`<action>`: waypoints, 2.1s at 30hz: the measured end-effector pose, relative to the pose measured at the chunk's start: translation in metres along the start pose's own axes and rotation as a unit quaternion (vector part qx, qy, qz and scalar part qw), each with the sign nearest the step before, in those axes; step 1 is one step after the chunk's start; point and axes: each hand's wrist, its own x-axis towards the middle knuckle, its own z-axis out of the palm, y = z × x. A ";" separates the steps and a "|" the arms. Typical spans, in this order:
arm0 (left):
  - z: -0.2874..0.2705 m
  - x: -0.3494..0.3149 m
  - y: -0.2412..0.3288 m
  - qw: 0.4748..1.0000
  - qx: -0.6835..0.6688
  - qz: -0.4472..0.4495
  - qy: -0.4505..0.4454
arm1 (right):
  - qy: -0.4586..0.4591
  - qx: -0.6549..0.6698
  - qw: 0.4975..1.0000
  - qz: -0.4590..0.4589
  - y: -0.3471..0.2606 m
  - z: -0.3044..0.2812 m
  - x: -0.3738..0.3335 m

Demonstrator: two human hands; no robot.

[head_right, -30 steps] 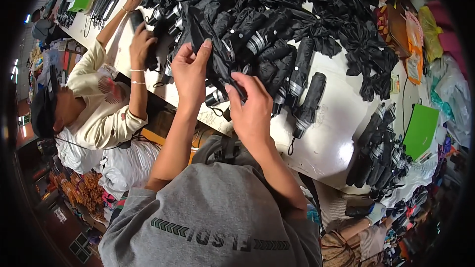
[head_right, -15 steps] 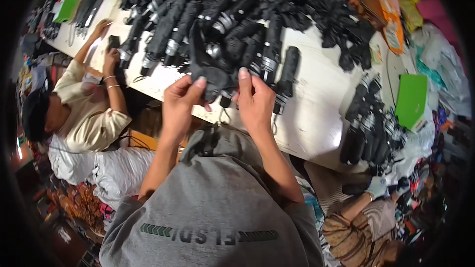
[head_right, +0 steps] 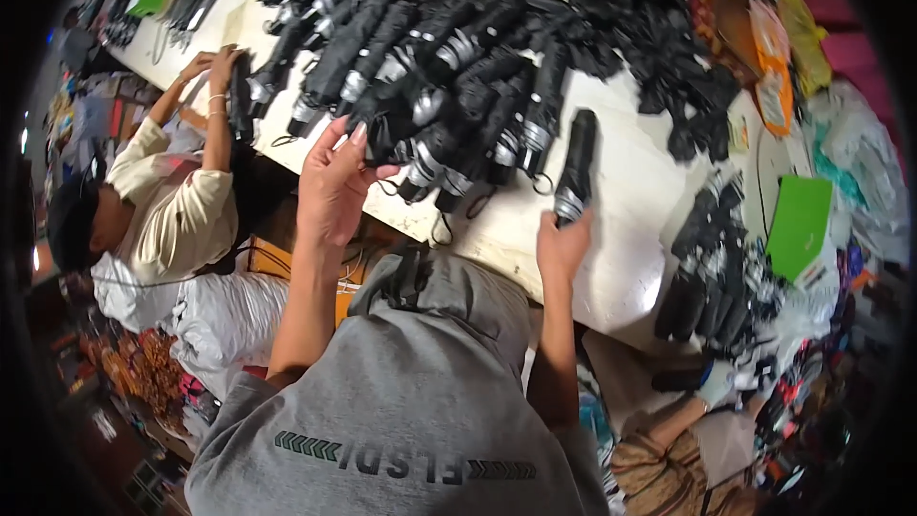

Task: Sorting and packaging folded black umbrellas into plastic bags on a manufacturing floor.

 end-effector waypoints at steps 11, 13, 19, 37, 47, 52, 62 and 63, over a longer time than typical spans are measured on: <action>0.031 0.022 0.042 0.990 -0.043 0.118 0.069 | -0.141 0.104 0.929 -0.325 -0.083 -0.076 -0.086; 0.033 0.020 0.044 0.990 -0.038 0.117 0.067 | -0.146 0.123 0.910 -0.367 -0.090 -0.075 -0.085; 0.018 0.022 0.044 0.987 -0.044 0.148 -0.033 | -0.134 0.120 0.907 -0.381 -0.093 -0.062 -0.075; -0.026 0.014 0.038 0.959 -0.041 -0.003 -0.280 | -0.551 0.421 0.717 -0.064 -0.149 -0.030 -0.089; -0.026 -0.006 0.007 0.931 -0.117 -0.069 -0.338 | -0.694 0.529 0.457 0.173 -0.164 -0.019 -0.074; -0.031 0.006 0.020 0.990 -0.060 -0.018 -0.123 | -0.537 0.275 0.790 -0.107 -0.154 -0.015 -0.074; -0.017 0.002 0.008 0.986 -0.137 -0.034 -0.089 | -0.484 0.219 0.815 -0.234 -0.163 -0.017 -0.069; -0.013 0.003 0.005 0.986 -0.136 -0.032 -0.087 | -0.486 0.219 0.813 -0.235 -0.162 -0.017 -0.066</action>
